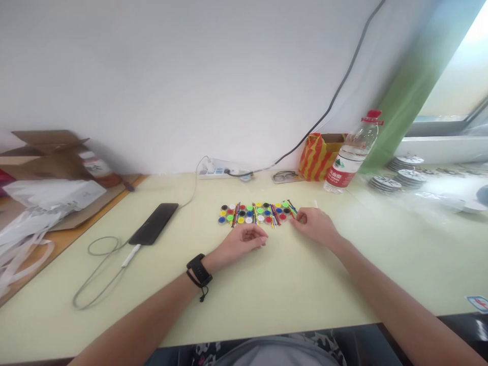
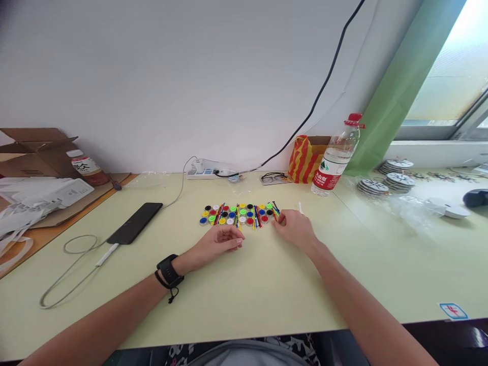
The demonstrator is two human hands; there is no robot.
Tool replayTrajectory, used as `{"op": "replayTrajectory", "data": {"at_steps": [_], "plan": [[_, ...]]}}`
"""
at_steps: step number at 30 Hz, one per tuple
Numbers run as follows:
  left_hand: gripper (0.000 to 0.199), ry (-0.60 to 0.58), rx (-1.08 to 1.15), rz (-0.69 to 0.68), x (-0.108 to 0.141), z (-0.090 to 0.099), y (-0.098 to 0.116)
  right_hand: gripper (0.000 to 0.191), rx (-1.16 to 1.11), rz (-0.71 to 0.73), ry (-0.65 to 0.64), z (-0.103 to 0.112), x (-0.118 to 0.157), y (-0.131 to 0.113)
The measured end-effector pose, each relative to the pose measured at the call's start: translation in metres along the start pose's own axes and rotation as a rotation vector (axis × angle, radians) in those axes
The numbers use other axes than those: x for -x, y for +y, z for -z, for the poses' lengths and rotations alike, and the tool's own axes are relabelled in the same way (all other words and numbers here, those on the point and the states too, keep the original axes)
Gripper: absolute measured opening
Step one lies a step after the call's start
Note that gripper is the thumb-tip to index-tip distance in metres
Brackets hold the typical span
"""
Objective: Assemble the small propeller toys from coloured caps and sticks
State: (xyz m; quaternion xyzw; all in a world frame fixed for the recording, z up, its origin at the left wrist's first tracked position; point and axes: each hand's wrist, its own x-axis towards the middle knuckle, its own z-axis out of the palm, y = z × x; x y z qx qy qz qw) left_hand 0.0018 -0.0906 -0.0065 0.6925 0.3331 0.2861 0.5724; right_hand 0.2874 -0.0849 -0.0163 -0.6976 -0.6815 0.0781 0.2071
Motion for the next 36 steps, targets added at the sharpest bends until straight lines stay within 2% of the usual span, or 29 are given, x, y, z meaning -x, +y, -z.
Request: {"op": "replayTrajectory", "data": {"at_steps": [6,11,16,19,21,23,25,29,36], "plan": [[0.026,-0.02,-0.039,-0.006,0.0,-0.001,0.0,0.01,-0.007,-0.096,0.042,0.0,-0.001,-0.001],[0.025,-0.04,-0.064,-0.017,0.0,-0.001,0.0,0.01,-0.044,-0.134,0.084,0.006,-0.004,0.006],[0.022,-0.05,-0.078,-0.018,0.0,0.0,-0.001,0.009,-0.29,-0.083,0.158,0.009,-0.007,0.016],[0.022,-0.053,-0.079,-0.019,0.0,0.0,-0.002,0.026,-0.463,-0.028,0.201,0.008,-0.009,0.02],[0.022,-0.056,-0.082,-0.017,0.0,0.0,-0.002,0.032,-0.482,0.005,0.233,0.007,-0.01,0.02],[0.022,-0.058,-0.087,-0.015,0.001,0.0,-0.001,0.026,-0.457,0.028,0.245,0.007,-0.011,0.02],[0.022,-0.06,-0.091,-0.013,0.001,0.0,-0.001,0.019,-0.432,0.043,0.225,0.007,-0.01,0.019],[0.023,-0.06,-0.088,-0.017,0.0,0.0,-0.001,0.011,-0.4,0.096,0.101,0.009,-0.005,0.016],[0.025,-0.056,-0.099,-0.026,0.0,0.0,-0.003,0.016,-0.302,0.176,-0.07,0.012,-0.001,0.015]]}}
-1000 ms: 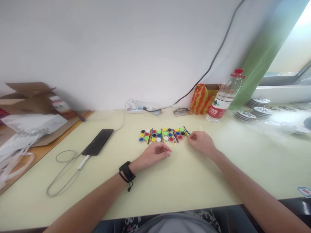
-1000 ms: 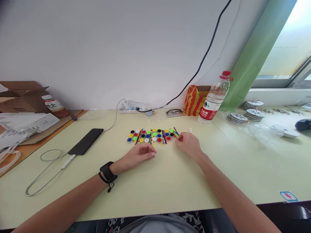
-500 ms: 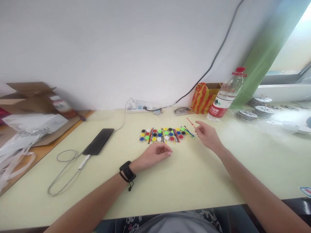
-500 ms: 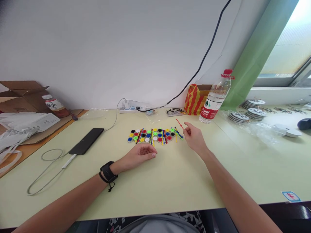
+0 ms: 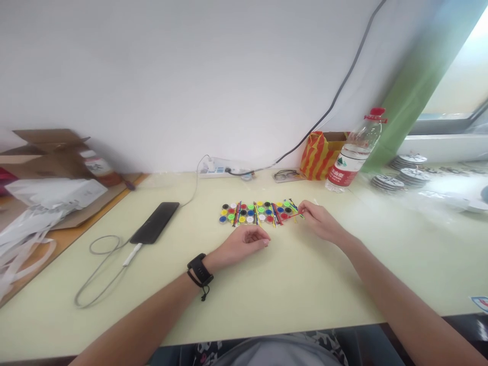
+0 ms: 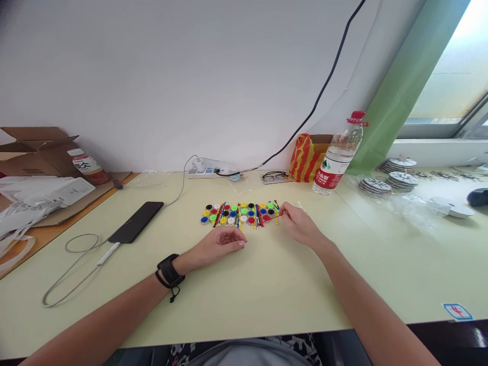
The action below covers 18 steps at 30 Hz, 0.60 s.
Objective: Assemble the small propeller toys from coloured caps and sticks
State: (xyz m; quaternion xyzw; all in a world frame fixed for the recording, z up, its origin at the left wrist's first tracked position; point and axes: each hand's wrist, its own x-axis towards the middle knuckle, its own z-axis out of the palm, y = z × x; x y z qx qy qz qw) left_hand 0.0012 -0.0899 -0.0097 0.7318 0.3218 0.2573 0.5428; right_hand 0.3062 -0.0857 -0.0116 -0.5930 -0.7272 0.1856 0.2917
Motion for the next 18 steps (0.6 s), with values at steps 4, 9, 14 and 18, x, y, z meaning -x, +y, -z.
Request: {"op": "replayTrajectory", "data": {"at_steps": [4,9,14,18], "plan": [[0.024,-0.004,-0.006,-0.002,0.0006,0.0001,0.0002,0.016,0.035,0.039,-0.066,-0.002,-0.0001,-0.0003],[0.022,-0.012,-0.003,-0.006,0.0004,0.0005,0.0002,0.021,0.001,0.089,-0.129,-0.0065,-0.0005,-0.0003],[0.022,-0.017,-0.008,-0.007,0.0006,0.0006,0.0001,0.024,-0.052,0.117,-0.112,-0.0062,-0.0022,0.0],[0.021,-0.024,0.0,-0.009,0.0005,0.0003,0.0004,0.023,-0.054,0.113,-0.084,-0.0042,-0.0026,-0.0013]]}}
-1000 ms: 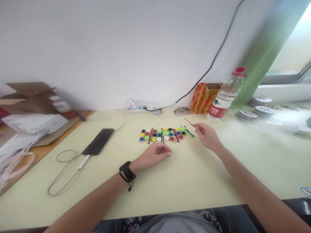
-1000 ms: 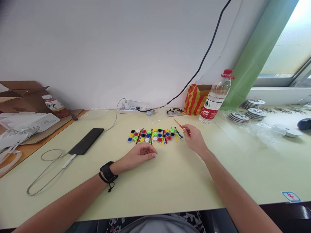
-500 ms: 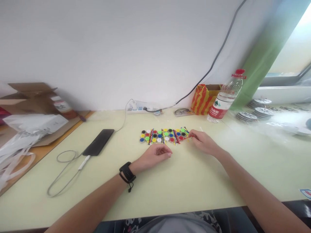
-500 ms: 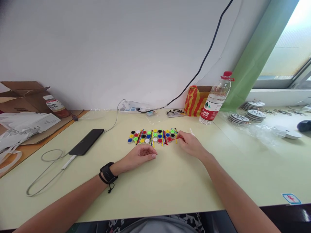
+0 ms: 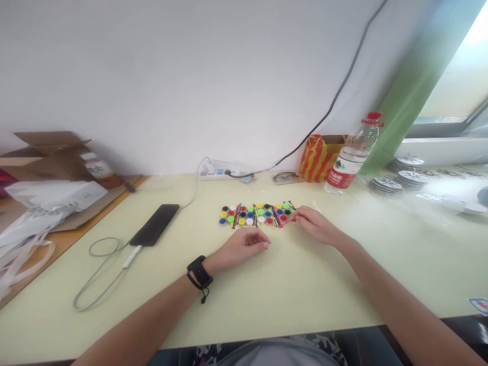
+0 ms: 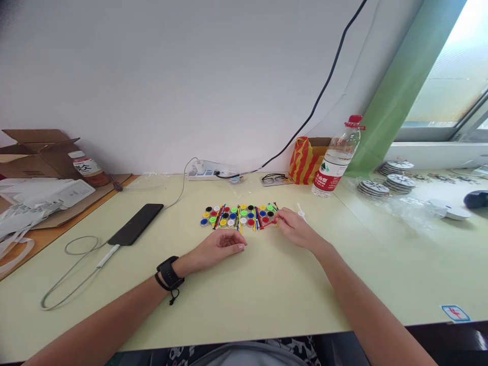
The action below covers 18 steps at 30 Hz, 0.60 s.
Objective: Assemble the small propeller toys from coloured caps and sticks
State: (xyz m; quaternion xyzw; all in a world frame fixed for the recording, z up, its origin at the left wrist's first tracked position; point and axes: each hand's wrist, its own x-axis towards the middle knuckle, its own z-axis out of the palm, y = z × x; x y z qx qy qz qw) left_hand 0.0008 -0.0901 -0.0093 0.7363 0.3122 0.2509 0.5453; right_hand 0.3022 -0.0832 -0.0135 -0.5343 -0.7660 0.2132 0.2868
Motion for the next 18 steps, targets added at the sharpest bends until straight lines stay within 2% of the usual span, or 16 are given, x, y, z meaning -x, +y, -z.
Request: {"op": "replayTrajectory", "data": {"at_steps": [6,9,13,18], "plan": [[0.02,-0.003,-0.012,0.004,0.0,-0.0003,0.0017,0.023,-0.034,-0.026,0.016,0.0009,-0.0008,-0.0044],[0.022,-0.006,-0.008,0.007,0.0001,0.0,0.0024,0.024,-0.06,-0.025,0.064,0.0016,-0.0006,-0.0046],[0.025,0.002,0.022,0.024,-0.0004,0.0009,0.0022,0.02,0.007,-0.04,0.148,0.0024,0.0005,-0.002],[0.027,0.014,0.053,0.039,-0.001,0.0014,0.0024,0.018,0.072,-0.013,0.166,0.0047,0.0018,-0.0012]]}}
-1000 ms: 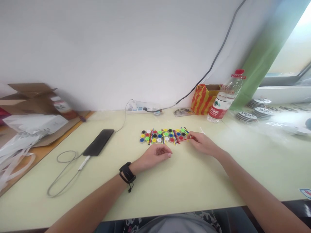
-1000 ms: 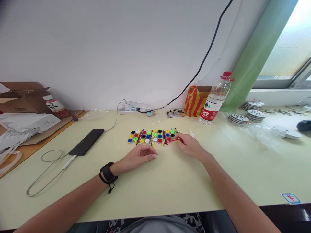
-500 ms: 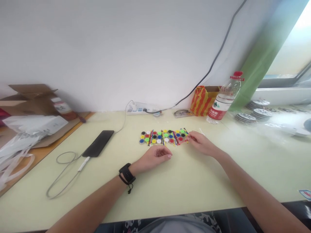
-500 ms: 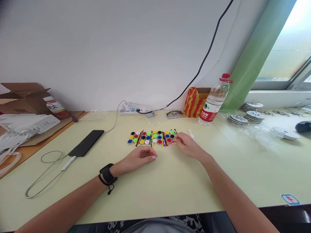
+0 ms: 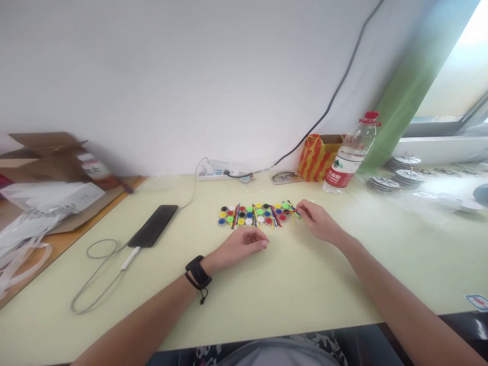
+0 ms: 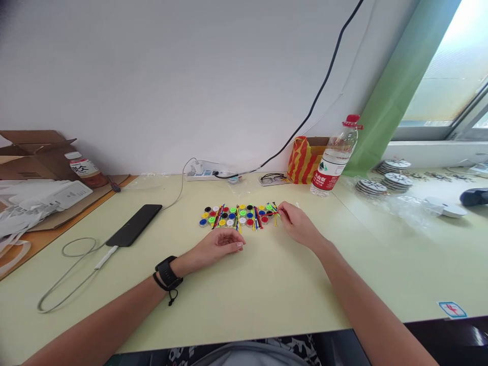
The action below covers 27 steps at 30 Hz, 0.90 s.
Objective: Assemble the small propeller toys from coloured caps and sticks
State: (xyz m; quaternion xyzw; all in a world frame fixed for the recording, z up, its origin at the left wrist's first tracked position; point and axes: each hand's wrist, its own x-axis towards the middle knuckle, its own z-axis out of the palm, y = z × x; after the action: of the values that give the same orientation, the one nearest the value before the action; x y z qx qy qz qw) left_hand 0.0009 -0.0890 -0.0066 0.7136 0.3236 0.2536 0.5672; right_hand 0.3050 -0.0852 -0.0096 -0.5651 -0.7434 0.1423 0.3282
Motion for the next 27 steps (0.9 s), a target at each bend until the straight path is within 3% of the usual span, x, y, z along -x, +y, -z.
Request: {"op": "replayTrajectory", "data": {"at_steps": [14,22,27], "plan": [[0.027,-0.007,-0.035,-0.012,0.0008,-0.0009,0.0018,0.008,0.072,-0.016,0.004,0.0023,0.0,-0.0007],[0.027,-0.008,-0.048,-0.027,0.0009,-0.0001,0.0011,0.012,0.117,-0.023,0.073,0.0097,-0.0025,0.0007],[0.03,0.035,-0.115,-0.048,0.0033,-0.0046,0.0007,0.016,0.006,-0.013,-0.085,0.0066,-0.0001,-0.008]]}}
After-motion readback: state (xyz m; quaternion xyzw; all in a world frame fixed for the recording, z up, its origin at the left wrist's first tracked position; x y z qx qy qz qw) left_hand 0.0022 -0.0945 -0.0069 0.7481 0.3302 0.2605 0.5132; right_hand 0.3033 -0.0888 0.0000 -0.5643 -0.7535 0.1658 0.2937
